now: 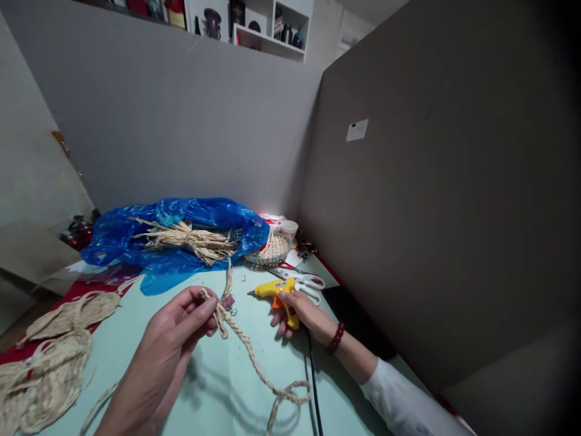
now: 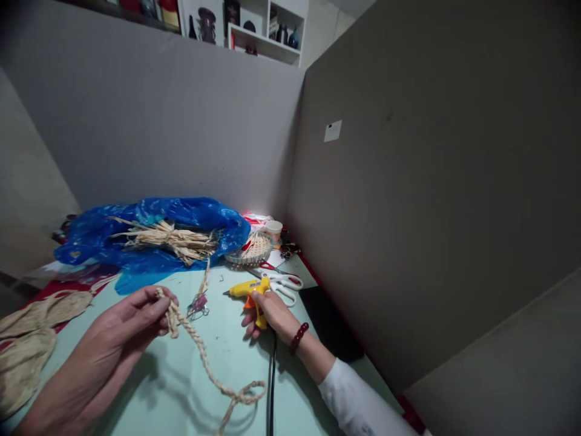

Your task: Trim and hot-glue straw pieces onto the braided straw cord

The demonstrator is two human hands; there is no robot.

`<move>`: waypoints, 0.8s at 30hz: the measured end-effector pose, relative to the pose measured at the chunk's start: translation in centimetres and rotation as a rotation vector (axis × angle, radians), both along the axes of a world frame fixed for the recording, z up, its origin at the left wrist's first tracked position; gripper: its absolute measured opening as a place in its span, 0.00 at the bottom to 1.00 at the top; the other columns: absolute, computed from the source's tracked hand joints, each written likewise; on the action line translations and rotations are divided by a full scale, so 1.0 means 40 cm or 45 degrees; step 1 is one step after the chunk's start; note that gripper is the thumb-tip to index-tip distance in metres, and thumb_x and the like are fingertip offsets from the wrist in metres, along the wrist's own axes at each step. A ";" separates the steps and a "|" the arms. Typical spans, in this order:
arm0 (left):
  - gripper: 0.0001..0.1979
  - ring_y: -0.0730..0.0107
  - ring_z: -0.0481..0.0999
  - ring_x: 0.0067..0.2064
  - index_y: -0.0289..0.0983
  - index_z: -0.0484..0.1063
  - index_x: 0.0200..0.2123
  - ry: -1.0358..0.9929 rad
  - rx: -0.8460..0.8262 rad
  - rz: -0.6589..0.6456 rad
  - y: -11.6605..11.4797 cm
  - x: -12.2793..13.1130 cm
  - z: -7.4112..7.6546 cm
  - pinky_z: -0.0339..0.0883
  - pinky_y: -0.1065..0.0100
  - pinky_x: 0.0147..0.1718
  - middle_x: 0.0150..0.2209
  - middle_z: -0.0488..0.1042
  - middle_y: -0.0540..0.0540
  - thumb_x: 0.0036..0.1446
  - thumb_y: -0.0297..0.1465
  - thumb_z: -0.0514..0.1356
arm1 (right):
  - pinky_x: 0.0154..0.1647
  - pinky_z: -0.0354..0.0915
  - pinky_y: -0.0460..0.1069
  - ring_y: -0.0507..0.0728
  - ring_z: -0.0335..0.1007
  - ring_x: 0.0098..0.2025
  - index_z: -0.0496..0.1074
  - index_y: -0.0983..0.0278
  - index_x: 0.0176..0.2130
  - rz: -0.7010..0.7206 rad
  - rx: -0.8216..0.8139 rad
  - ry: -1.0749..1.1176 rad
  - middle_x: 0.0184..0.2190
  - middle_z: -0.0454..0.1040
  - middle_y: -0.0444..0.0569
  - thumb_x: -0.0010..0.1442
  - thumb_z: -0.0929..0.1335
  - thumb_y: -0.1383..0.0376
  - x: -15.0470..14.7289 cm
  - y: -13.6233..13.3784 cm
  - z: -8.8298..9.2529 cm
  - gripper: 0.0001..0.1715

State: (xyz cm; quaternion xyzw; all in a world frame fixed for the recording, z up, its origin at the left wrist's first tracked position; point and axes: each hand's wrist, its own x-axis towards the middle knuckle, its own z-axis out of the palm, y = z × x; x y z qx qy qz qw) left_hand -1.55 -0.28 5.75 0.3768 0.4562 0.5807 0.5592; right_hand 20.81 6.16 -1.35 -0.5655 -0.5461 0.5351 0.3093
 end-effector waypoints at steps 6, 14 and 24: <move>0.13 0.74 0.68 0.27 0.37 0.76 0.34 0.053 0.007 0.017 -0.002 0.014 -0.006 0.64 0.76 0.26 0.27 0.74 0.51 0.47 0.36 0.71 | 0.36 0.62 0.52 0.64 0.73 0.38 0.65 0.63 0.21 -0.085 0.475 -0.704 0.25 0.73 0.55 0.65 0.66 0.61 0.021 -0.039 0.073 0.22; 0.10 0.72 0.68 0.29 0.41 0.75 0.33 0.266 0.046 0.049 -0.008 0.024 0.000 0.66 0.74 0.30 0.30 0.73 0.52 0.48 0.36 0.70 | 0.36 0.61 0.48 0.55 0.73 0.34 0.70 0.60 0.41 0.399 0.702 -0.493 0.33 0.78 0.45 0.68 0.63 0.55 -0.068 -0.151 0.175 0.12; 0.11 0.73 0.71 0.33 0.46 0.73 0.36 0.530 -0.104 0.077 -0.016 0.024 -0.026 0.66 0.79 0.34 0.32 0.75 0.55 0.51 0.42 0.67 | 0.33 0.60 0.47 0.53 0.66 0.31 0.70 0.65 0.40 0.267 1.089 -0.306 0.29 0.72 0.45 0.64 0.62 0.74 -0.063 -0.172 0.124 0.09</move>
